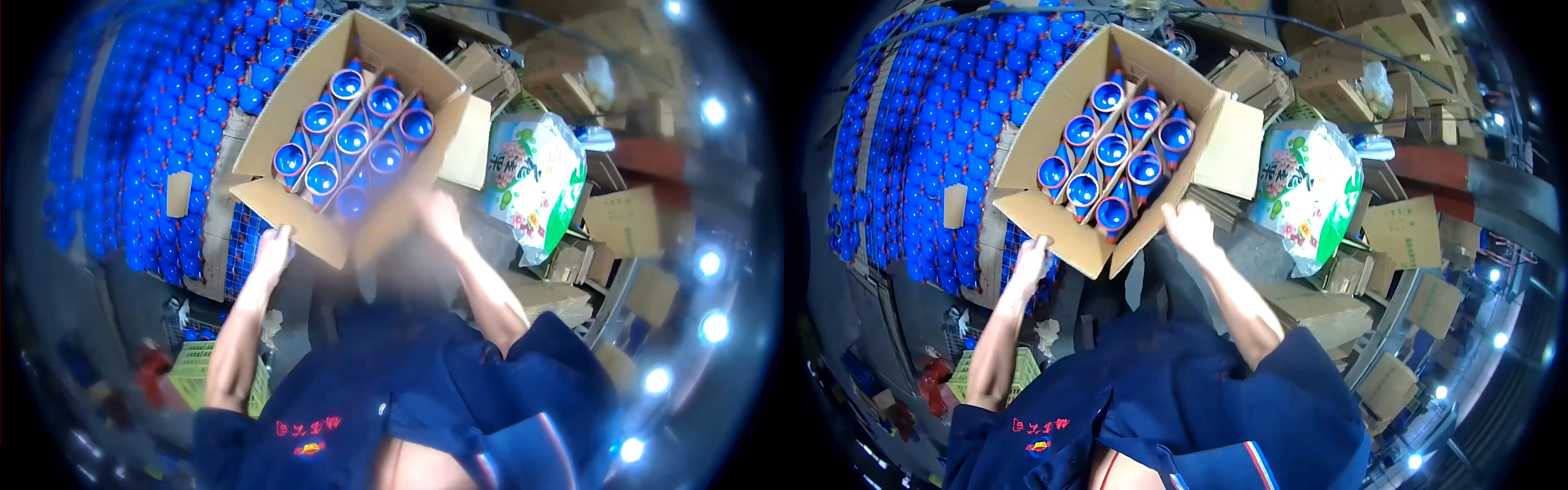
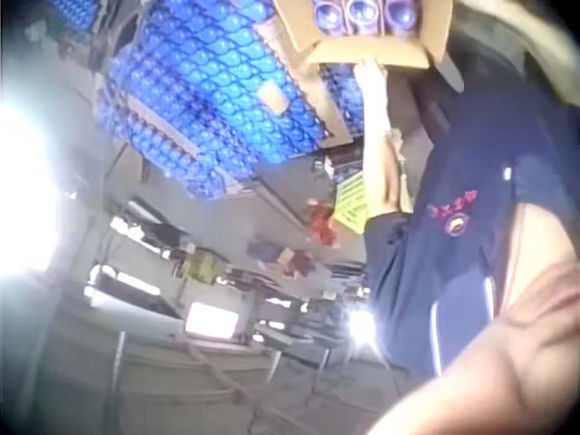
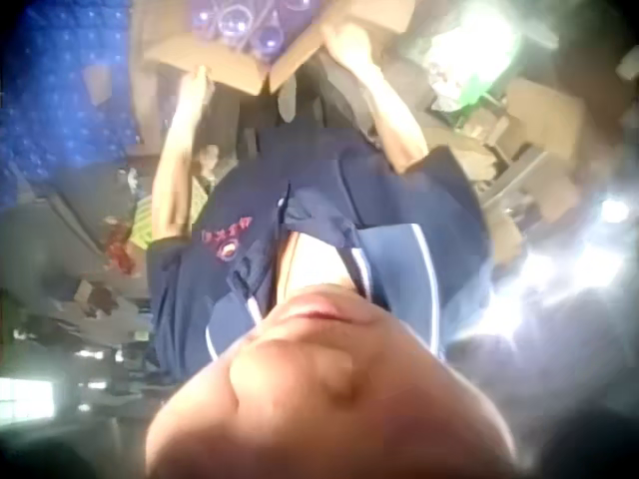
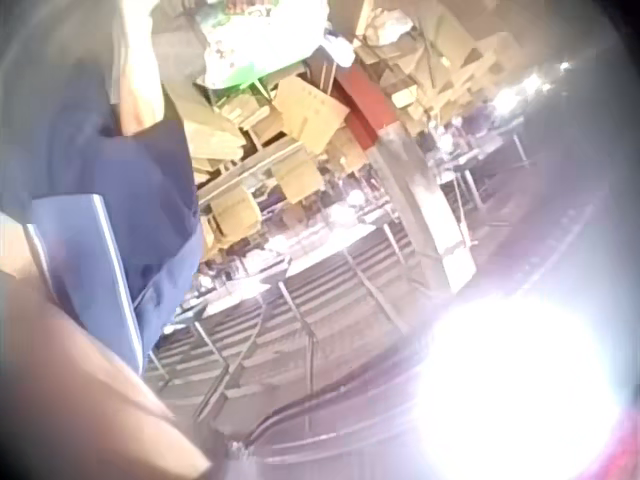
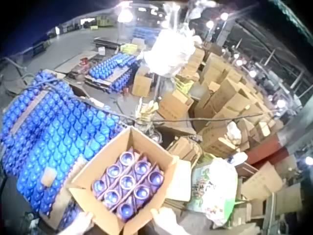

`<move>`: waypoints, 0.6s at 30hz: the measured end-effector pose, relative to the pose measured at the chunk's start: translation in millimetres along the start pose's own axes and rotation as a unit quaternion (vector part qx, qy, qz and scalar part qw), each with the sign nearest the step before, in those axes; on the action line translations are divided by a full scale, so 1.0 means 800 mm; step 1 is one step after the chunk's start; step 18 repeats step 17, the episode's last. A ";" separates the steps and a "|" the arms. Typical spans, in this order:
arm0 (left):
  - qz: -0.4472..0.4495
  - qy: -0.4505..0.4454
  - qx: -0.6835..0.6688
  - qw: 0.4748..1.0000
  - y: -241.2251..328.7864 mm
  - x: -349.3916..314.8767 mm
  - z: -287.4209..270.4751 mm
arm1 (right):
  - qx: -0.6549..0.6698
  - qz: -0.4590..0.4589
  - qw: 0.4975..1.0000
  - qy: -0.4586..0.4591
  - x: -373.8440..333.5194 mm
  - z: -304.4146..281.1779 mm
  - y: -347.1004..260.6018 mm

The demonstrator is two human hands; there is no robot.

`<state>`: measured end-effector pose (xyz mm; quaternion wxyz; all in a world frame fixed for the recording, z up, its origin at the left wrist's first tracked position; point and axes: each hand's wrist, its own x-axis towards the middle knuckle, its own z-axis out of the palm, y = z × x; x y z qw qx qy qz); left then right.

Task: The person places blue bottles into a cardboard box containing dividers, inserting cardboard sheets between layers of bottles.

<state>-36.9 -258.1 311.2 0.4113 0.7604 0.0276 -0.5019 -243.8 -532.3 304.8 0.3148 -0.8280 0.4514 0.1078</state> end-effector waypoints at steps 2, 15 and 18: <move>0.010 -0.030 0.068 0.997 -0.003 0.002 -0.033 | -0.003 0.008 1.000 -0.023 -0.025 0.013 -0.009; -0.093 -0.386 -0.080 0.914 -0.095 0.034 -0.060 | 0.308 -0.037 0.870 -0.383 0.176 -0.233 0.057; -0.077 -0.182 -0.137 0.971 -0.192 0.126 -0.046 | 0.377 0.006 0.880 -0.291 0.307 -0.234 0.031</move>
